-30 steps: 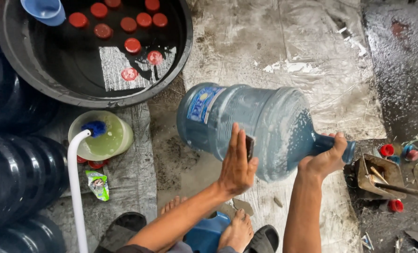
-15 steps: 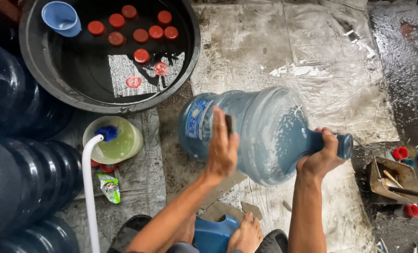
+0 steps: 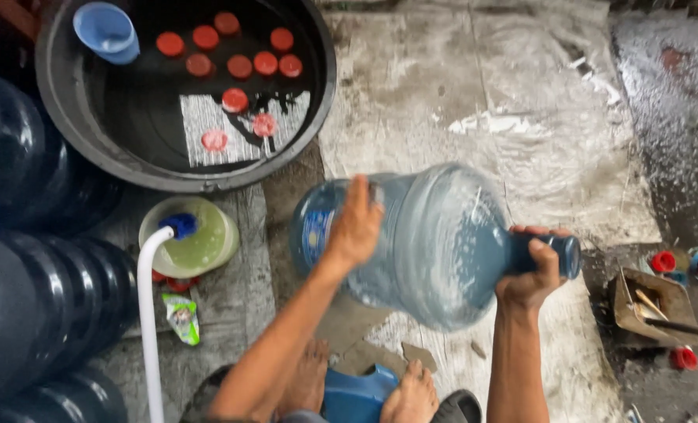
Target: The person scrubs the exterior of a large plastic water jug using a sponge, then rinses the interior by pouring water from a small blue cup.
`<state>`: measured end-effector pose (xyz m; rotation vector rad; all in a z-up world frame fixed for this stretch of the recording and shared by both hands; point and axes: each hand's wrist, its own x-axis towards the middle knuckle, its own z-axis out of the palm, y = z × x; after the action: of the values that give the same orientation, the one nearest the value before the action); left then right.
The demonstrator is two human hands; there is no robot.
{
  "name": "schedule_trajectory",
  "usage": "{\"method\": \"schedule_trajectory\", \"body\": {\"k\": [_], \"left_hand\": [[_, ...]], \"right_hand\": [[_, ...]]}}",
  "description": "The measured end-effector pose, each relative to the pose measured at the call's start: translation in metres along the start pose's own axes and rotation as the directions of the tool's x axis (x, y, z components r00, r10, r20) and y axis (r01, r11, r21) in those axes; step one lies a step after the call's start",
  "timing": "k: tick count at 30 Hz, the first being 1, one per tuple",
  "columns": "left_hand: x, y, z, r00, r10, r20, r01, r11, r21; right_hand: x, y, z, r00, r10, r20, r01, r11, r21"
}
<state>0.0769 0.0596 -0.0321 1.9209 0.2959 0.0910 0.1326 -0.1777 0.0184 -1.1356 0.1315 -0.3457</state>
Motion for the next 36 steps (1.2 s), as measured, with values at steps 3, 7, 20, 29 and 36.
{"method": "schedule_trajectory", "body": {"k": [3, 7, 20, 29, 36], "left_hand": [[-0.012, 0.056, -0.025, 0.996, 0.037, 0.079, -0.011, 0.953, -0.302], [0.021, 0.006, -0.025, 0.979, -0.178, 0.096, 0.182, 0.983, -0.037], [0.045, 0.049, -0.046, 0.835, -0.319, 0.448, 0.389, 0.919, -0.071], [0.007, 0.071, -0.048, 0.933, -0.273, 0.233, 0.269, 0.962, 0.051], [-0.001, 0.032, -0.025, 0.991, -0.127, -0.041, 0.131, 0.984, 0.118]], "right_hand": [[0.011, 0.006, -0.013, 0.993, -0.046, 0.111, 0.048, 0.999, -0.01], [0.008, 0.002, 0.001, 0.991, -0.05, 0.122, 0.05, 0.999, 0.001], [-0.01, -0.008, -0.002, 0.962, -0.069, 0.266, 0.077, 0.997, -0.018], [-0.008, -0.011, 0.006, 0.994, -0.047, 0.097, 0.046, 0.999, 0.011], [0.008, -0.01, 0.008, 0.994, -0.002, -0.108, 0.007, 0.999, 0.044]]}}
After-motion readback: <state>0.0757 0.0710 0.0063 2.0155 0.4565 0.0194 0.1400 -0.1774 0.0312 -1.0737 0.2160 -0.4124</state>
